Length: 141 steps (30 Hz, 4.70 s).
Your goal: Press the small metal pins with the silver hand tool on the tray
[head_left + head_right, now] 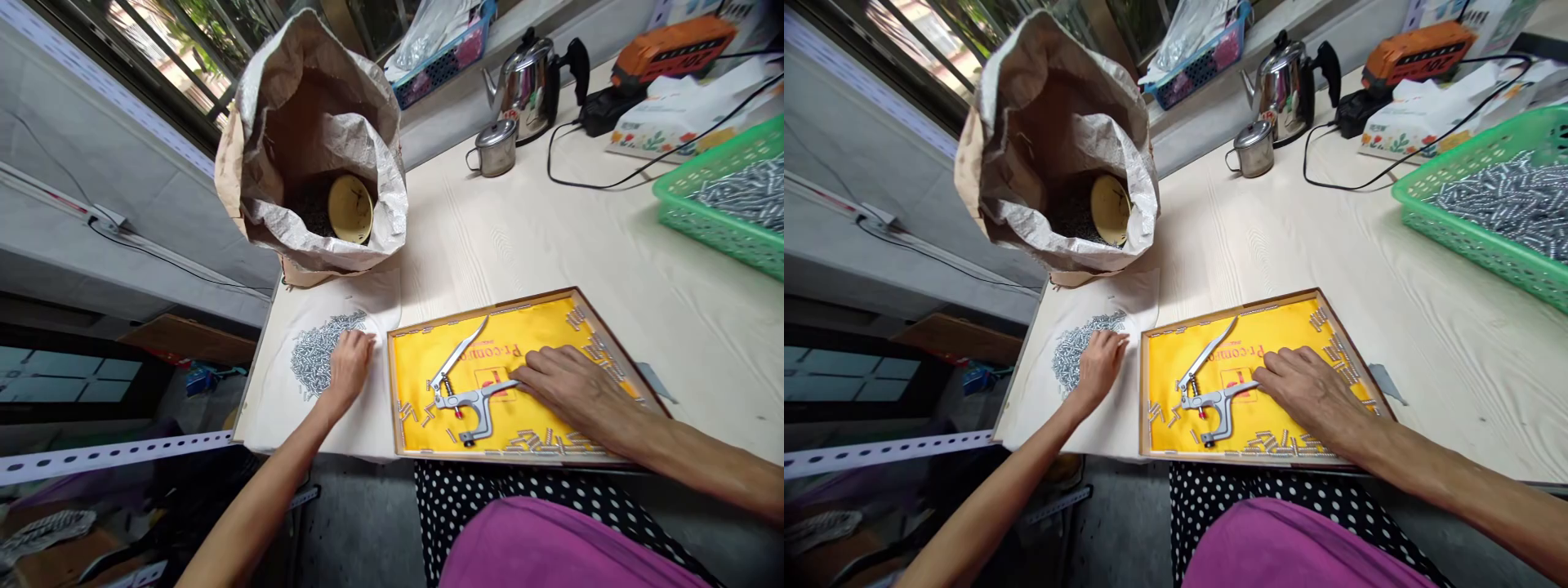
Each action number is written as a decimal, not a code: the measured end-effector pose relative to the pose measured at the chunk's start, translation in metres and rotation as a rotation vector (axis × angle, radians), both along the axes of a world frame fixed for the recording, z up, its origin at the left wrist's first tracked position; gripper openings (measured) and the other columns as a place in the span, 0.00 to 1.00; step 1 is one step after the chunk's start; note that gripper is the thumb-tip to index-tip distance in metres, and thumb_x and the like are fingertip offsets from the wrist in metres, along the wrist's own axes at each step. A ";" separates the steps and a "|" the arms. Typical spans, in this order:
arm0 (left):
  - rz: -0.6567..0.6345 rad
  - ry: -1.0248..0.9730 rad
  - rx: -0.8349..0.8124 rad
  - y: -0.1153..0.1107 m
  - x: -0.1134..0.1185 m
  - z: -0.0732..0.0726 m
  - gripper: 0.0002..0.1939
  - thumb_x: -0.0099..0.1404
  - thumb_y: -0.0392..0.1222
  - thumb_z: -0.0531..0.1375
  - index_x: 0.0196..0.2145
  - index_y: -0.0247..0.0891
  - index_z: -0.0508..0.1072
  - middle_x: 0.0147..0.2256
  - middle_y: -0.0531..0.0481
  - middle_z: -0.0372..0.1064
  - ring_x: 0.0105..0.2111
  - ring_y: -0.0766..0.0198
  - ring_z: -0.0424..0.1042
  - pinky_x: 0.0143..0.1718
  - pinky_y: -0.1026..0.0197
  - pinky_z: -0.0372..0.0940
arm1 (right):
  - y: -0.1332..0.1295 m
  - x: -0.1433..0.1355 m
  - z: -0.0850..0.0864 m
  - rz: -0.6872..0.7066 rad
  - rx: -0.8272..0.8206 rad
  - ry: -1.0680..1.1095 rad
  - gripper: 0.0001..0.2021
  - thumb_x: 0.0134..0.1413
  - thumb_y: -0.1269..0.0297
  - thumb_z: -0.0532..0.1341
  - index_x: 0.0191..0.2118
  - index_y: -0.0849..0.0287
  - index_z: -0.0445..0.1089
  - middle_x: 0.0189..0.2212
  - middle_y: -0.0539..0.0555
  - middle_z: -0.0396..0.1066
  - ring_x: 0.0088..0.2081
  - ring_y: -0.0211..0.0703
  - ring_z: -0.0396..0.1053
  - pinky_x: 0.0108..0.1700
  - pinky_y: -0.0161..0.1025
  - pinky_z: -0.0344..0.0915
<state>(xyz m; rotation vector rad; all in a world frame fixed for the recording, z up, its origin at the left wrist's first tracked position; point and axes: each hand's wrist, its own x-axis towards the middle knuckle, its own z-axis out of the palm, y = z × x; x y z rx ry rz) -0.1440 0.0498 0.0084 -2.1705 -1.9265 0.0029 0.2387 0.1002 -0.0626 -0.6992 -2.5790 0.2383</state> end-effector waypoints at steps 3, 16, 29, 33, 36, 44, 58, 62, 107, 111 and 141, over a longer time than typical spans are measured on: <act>0.252 0.016 -0.061 0.037 -0.022 -0.003 0.12 0.72 0.34 0.53 0.43 0.36 0.76 0.41 0.40 0.72 0.44 0.51 0.66 0.38 0.55 0.62 | 0.000 0.001 -0.001 0.006 -0.016 0.000 0.11 0.66 0.74 0.51 0.40 0.56 0.70 0.32 0.53 0.67 0.35 0.47 0.64 0.40 0.44 0.55; 0.297 -0.035 -0.244 0.071 -0.033 0.006 0.09 0.67 0.32 0.54 0.35 0.35 0.76 0.40 0.36 0.73 0.46 0.49 0.68 0.47 0.53 0.64 | 0.003 -0.001 -0.004 -0.007 -0.020 -0.006 0.12 0.69 0.68 0.51 0.38 0.57 0.71 0.32 0.53 0.67 0.33 0.45 0.64 0.40 0.44 0.56; 0.418 -1.216 -0.401 -0.032 0.119 0.018 0.16 0.57 0.52 0.66 0.34 0.36 0.81 0.32 0.46 0.78 0.26 0.63 0.71 0.27 0.62 0.66 | 0.004 -0.004 0.020 0.101 0.006 -0.097 0.09 0.67 0.74 0.53 0.40 0.58 0.70 0.33 0.54 0.69 0.35 0.44 0.61 0.38 0.41 0.54; 0.497 -1.317 -0.435 -0.037 0.140 0.007 0.17 0.55 0.52 0.68 0.32 0.34 0.81 0.27 0.49 0.77 0.22 0.67 0.66 0.24 0.65 0.62 | 0.004 0.007 0.018 0.027 -0.022 -0.105 0.09 0.66 0.75 0.52 0.39 0.59 0.68 0.33 0.55 0.69 0.35 0.44 0.63 0.37 0.40 0.56; 0.509 -1.240 -0.425 -0.034 0.148 -0.004 0.12 0.58 0.48 0.67 0.32 0.35 0.81 0.27 0.50 0.77 0.23 0.65 0.70 0.25 0.65 0.62 | 0.003 0.014 0.013 -0.015 -0.018 -0.131 0.09 0.65 0.76 0.53 0.38 0.59 0.67 0.33 0.55 0.69 0.34 0.44 0.63 0.36 0.40 0.56; 0.292 -0.899 -0.295 -0.036 0.153 -0.013 0.04 0.64 0.37 0.64 0.33 0.40 0.81 0.35 0.47 0.80 0.35 0.59 0.78 0.39 0.58 0.71 | 0.000 0.014 0.011 -0.053 -0.010 -0.141 0.10 0.65 0.76 0.51 0.37 0.58 0.66 0.32 0.55 0.69 0.33 0.44 0.63 0.35 0.41 0.56; 0.587 -1.210 -0.491 -0.030 0.147 -0.011 0.18 0.56 0.56 0.66 0.25 0.35 0.76 0.17 0.54 0.66 0.17 0.69 0.62 0.21 0.66 0.56 | -0.001 0.012 0.015 -0.080 0.005 -0.155 0.12 0.66 0.77 0.50 0.36 0.58 0.67 0.31 0.55 0.69 0.33 0.44 0.63 0.34 0.41 0.55; 0.637 -1.344 -0.537 -0.026 0.152 -0.005 0.26 0.48 0.63 0.68 0.23 0.34 0.73 0.13 0.57 0.60 0.14 0.73 0.54 0.17 0.67 0.48 | 0.000 0.012 0.014 -0.076 0.003 -0.158 0.11 0.66 0.77 0.50 0.36 0.58 0.67 0.31 0.55 0.69 0.33 0.43 0.63 0.34 0.41 0.55; 0.620 -1.203 -0.831 -0.016 0.155 0.000 0.26 0.53 0.62 0.68 0.18 0.38 0.65 0.10 0.58 0.56 0.11 0.74 0.52 0.15 0.68 0.46 | 0.051 0.008 0.036 0.034 -0.044 -0.263 0.45 0.45 0.43 0.70 0.64 0.63 0.59 0.65 0.68 0.58 0.62 0.68 0.55 0.54 0.56 0.62; 0.627 -1.202 -0.830 -0.017 0.157 0.001 0.26 0.53 0.62 0.67 0.19 0.38 0.65 0.11 0.58 0.57 0.12 0.74 0.53 0.15 0.68 0.47 | 0.065 -0.003 0.029 0.057 -0.047 -0.298 0.45 0.43 0.42 0.70 0.63 0.63 0.61 0.61 0.67 0.63 0.59 0.67 0.58 0.54 0.56 0.61; -0.330 -0.302 -0.417 0.035 0.187 -0.008 0.15 0.70 0.47 0.59 0.50 0.36 0.69 0.46 0.41 0.67 0.47 0.50 0.66 0.48 0.47 0.67 | 0.029 -0.001 0.036 -0.085 -0.076 -0.311 0.09 0.58 0.64 0.65 0.42 0.63 0.73 0.37 0.61 0.72 0.41 0.51 0.66 0.40 0.44 0.62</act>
